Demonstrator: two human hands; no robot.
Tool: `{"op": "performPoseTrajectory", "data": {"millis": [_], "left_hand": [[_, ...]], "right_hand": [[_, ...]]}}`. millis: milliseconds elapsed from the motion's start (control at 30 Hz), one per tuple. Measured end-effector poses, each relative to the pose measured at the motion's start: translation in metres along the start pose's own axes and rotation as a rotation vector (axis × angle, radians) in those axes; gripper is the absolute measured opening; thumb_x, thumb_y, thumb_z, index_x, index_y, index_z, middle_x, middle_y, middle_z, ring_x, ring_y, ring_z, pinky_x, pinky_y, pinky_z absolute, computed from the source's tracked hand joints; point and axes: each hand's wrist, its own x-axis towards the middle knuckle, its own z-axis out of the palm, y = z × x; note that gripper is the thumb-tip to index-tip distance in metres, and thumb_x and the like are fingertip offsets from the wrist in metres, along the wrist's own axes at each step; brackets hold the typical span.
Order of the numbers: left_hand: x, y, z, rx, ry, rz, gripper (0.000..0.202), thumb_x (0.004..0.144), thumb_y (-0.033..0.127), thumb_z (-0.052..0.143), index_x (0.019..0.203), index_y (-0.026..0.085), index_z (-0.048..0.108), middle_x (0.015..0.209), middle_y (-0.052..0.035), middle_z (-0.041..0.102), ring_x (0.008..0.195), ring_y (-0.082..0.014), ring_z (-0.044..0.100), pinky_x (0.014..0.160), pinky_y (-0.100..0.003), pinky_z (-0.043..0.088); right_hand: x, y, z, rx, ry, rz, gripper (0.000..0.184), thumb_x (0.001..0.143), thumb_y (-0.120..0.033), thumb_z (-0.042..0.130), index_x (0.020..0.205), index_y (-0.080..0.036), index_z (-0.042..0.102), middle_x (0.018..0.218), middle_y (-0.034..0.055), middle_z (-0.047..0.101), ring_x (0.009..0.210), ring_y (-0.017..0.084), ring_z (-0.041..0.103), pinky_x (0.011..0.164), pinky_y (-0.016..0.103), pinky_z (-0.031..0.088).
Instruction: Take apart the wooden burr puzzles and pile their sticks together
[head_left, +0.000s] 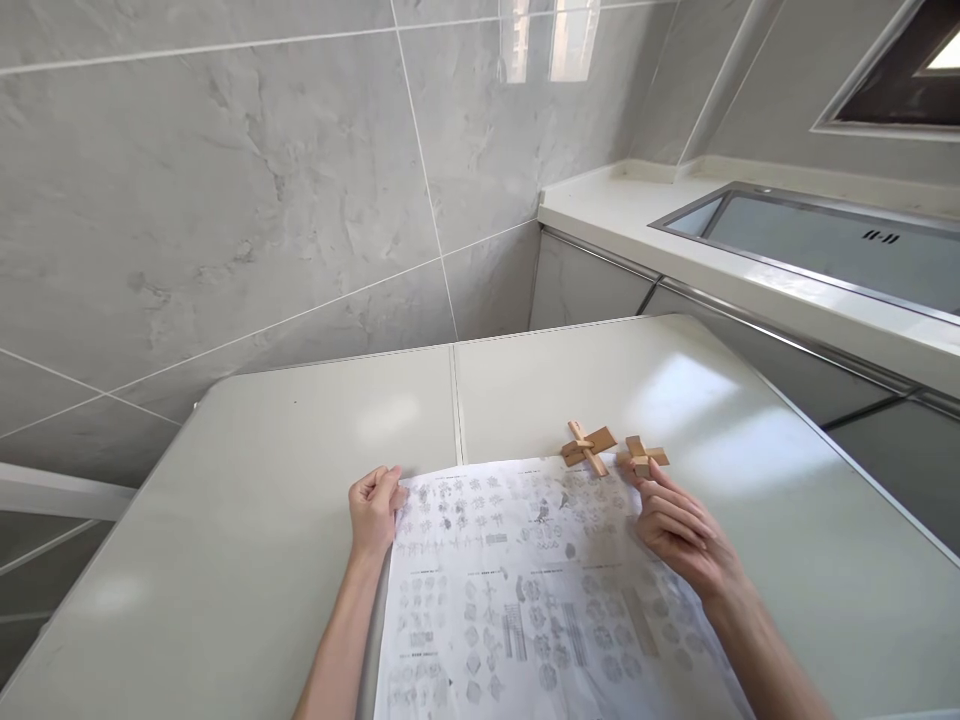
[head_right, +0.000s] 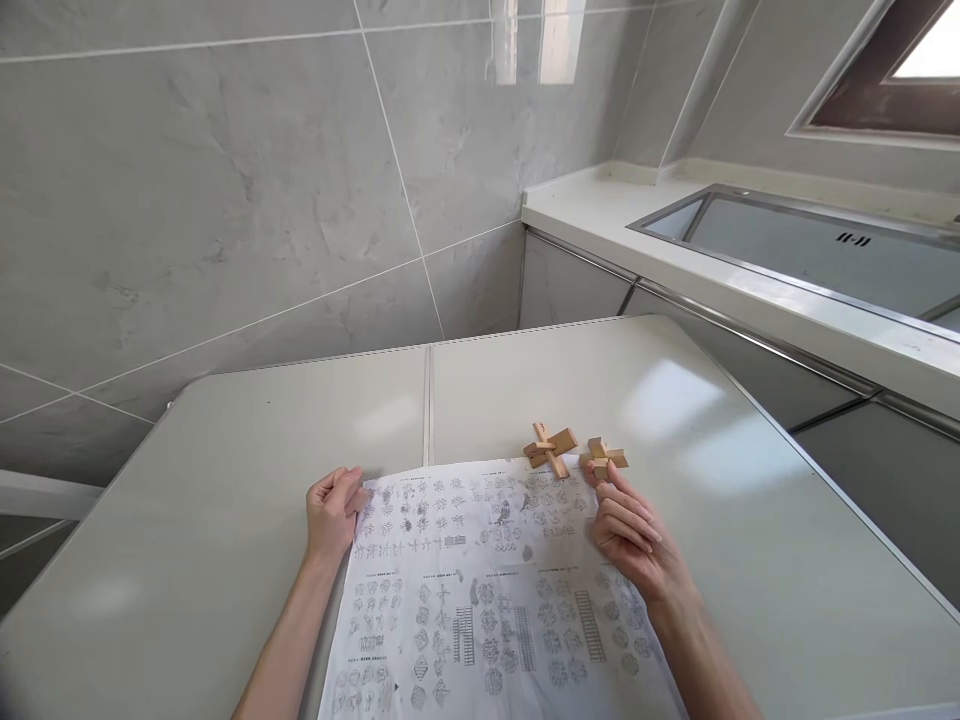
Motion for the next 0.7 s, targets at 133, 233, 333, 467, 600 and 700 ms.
{"op": "performPoseTrajectory", "data": {"millis": [133,233,333,467,600,700], "left_hand": [[0.002,0.001,-0.003,-0.072,0.028,-0.005,0.065,0.073,0.028,0.078,0.059,0.023,0.015,0.056,0.0111,0.008,0.043,-0.0035,0.011,0.042,-0.024,0.018],[0.004,0.001,-0.007,-0.143,0.041,-0.012,0.064,0.073,0.025,0.077,0.059,0.022,0.015,0.054,0.0117,0.007,0.042,-0.0036,0.010,0.041,-0.022,0.022],[0.006,0.001,-0.014,-0.223,0.038,-0.023,0.063,0.073,0.023,0.073,0.061,0.022,0.012,0.053,0.0115,0.005,0.042,-0.0041,0.007,0.039,-0.021,0.023],[0.009,0.001,-0.026,-0.327,0.000,-0.041,0.061,0.074,0.025,0.069,0.063,0.021,0.009,0.054,0.0101,0.000,0.043,-0.0055,-0.001,0.035,-0.022,0.016],[0.010,0.000,-0.038,-0.408,-0.058,-0.047,0.065,0.078,0.036,0.068,0.065,0.021,0.006,0.056,0.0091,-0.007,0.045,-0.0068,-0.010,0.033,-0.024,0.005],[0.006,-0.004,-0.043,-0.440,-0.118,-0.067,0.072,0.081,0.051,0.069,0.066,0.021,0.005,0.057,0.0097,-0.011,0.045,-0.0060,-0.014,0.032,-0.026,-0.003]], "right_hand": [[-0.010,0.003,0.012,-0.001,0.087,-0.138,0.031,0.118,-0.019,0.034,0.095,-0.022,0.055,0.051,-0.0128,0.056,0.032,0.003,0.045,0.033,0.005,0.033],[-0.015,0.013,0.020,-0.004,0.092,-0.207,0.023,0.118,-0.023,0.038,0.105,-0.023,0.057,0.047,-0.0143,0.053,0.029,0.004,0.045,0.031,0.007,0.035],[-0.016,0.028,0.023,0.082,0.029,-0.211,0.021,0.118,-0.028,0.038,0.111,-0.023,0.057,0.046,-0.0150,0.050,0.030,0.003,0.048,0.031,0.005,0.032],[-0.015,0.049,0.015,0.185,-0.005,-0.145,0.023,0.118,-0.034,0.041,0.105,-0.022,0.055,0.043,-0.0164,0.045,0.026,0.002,0.044,0.029,0.002,0.027],[-0.011,0.065,-0.004,0.062,0.025,-0.077,0.031,0.115,-0.039,0.047,0.089,-0.022,0.051,0.038,-0.0193,0.032,0.018,0.001,0.021,0.026,0.004,0.020],[-0.004,0.073,-0.017,-0.016,-0.100,0.098,0.037,0.114,-0.045,0.047,0.085,-0.022,0.049,0.037,-0.0199,0.027,0.019,0.001,0.011,0.026,0.006,0.023]]}}
